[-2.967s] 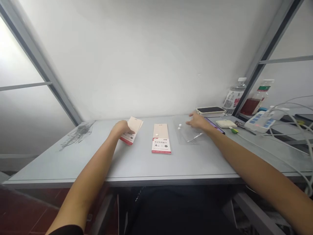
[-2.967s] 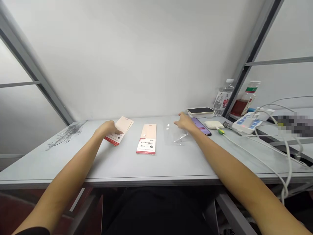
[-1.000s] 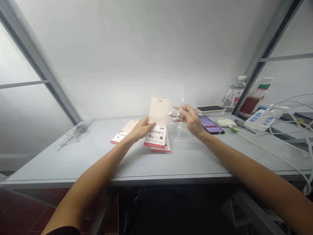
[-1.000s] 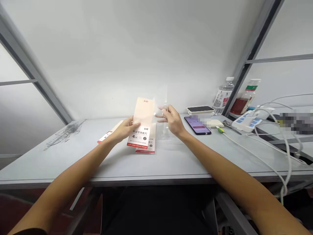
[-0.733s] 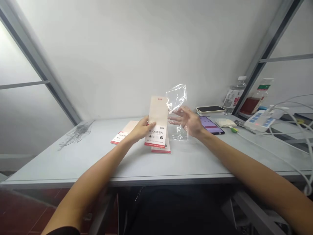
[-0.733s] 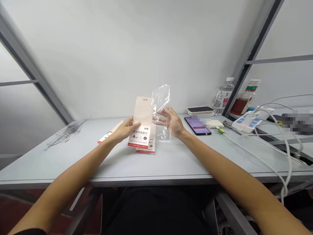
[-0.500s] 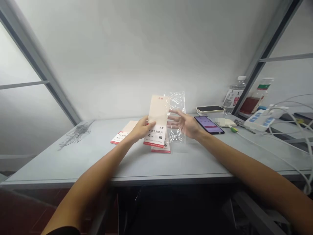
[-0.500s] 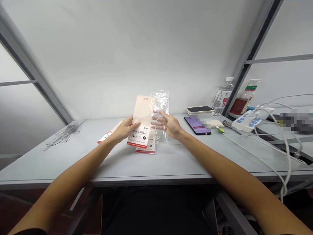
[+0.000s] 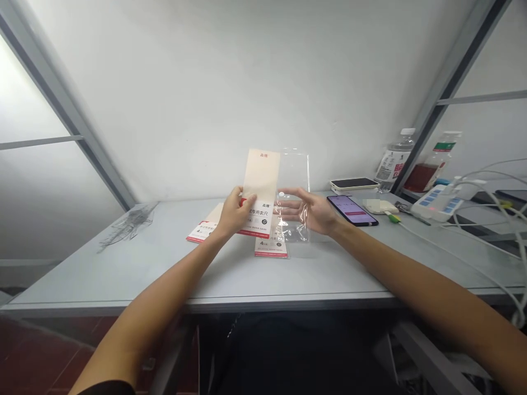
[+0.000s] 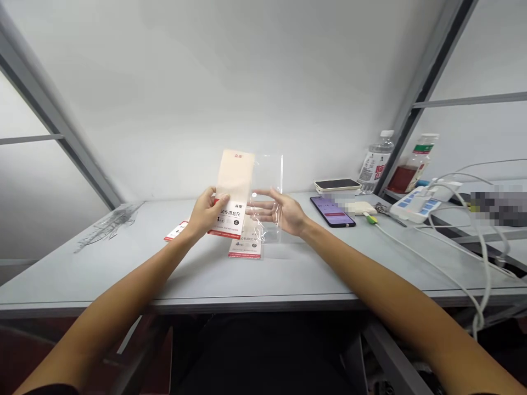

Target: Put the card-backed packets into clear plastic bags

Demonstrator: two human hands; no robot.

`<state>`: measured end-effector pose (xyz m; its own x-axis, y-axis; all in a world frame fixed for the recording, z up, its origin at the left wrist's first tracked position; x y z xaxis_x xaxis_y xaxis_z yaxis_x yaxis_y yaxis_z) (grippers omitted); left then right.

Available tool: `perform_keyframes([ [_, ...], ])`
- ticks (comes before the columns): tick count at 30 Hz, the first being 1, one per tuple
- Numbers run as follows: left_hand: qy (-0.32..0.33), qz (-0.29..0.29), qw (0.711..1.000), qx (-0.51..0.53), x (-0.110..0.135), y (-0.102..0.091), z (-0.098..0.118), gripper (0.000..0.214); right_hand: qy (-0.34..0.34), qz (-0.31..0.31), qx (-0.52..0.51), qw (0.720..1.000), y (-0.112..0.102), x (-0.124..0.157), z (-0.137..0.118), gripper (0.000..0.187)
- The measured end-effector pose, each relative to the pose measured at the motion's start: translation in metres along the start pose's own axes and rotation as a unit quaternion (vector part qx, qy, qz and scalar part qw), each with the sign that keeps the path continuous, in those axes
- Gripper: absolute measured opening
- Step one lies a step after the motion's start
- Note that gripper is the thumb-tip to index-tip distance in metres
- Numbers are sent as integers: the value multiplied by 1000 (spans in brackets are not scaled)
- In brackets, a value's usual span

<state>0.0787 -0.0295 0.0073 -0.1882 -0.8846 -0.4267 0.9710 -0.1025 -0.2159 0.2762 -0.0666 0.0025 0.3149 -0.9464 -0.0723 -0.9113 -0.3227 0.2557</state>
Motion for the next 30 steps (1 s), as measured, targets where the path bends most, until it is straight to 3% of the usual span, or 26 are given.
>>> perform_keyframes([
  [6, 29, 11, 999, -37, 4, 5, 0, 28, 29, 13, 4, 999, 3, -2, 7, 39],
  [24, 73, 18, 996, -42, 5, 2, 11, 24, 27, -22, -3, 999, 4, -1, 7, 40],
  [30, 64, 7, 997, -34, 6, 6, 9, 28, 10, -19, -5, 1000, 5, -1, 8, 25],
])
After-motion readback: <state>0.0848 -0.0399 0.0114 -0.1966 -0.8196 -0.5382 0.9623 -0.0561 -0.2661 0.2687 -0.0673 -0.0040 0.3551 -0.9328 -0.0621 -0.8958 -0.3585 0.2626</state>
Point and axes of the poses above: each hand's wrist, its own x-axis away from the middle knuckle, its own y-axis out of the palm, z = x × y, the point moved 3 cm from there along -x, towards the middle knuckle, and after that the axes turned 4 degrees about x, right-handed, at the moved point
